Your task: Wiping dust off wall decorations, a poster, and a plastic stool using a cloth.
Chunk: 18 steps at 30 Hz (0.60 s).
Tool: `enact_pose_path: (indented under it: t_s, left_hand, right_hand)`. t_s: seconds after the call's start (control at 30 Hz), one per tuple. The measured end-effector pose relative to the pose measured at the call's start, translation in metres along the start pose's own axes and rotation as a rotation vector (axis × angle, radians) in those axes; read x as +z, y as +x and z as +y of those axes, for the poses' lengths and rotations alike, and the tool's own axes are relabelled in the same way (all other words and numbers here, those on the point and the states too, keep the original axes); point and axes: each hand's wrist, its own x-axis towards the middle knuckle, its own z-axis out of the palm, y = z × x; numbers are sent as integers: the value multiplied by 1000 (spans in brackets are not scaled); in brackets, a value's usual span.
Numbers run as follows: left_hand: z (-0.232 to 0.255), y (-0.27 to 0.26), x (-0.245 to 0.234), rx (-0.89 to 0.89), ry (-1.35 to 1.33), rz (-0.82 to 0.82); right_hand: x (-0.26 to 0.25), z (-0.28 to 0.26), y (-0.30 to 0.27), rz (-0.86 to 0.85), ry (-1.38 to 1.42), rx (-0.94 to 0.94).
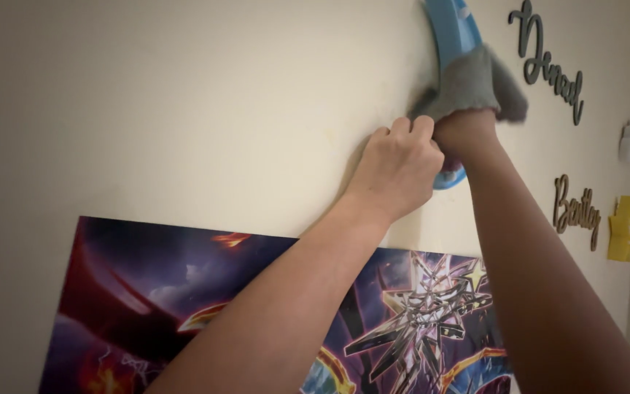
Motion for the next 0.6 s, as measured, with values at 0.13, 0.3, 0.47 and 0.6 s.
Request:
enact_pose_path:
  t_s: [0.13, 0.3, 0.47, 0.6]
  left_hand:
    - [2, 1, -3, 14, 46, -32]
    - [2, 0, -3, 9, 47, -11]
    - [2, -4, -3, 22, 16, 54]
    - [1, -4, -4, 22, 40, 70]
  right_hand:
    - [-27, 9, 16, -47, -246, -154]
    - [-9, 36, 47, 660, -184, -177]
    - [-20, 28, 37, 617, 225, -97]
    - [-26, 38, 21, 395, 720, 5]
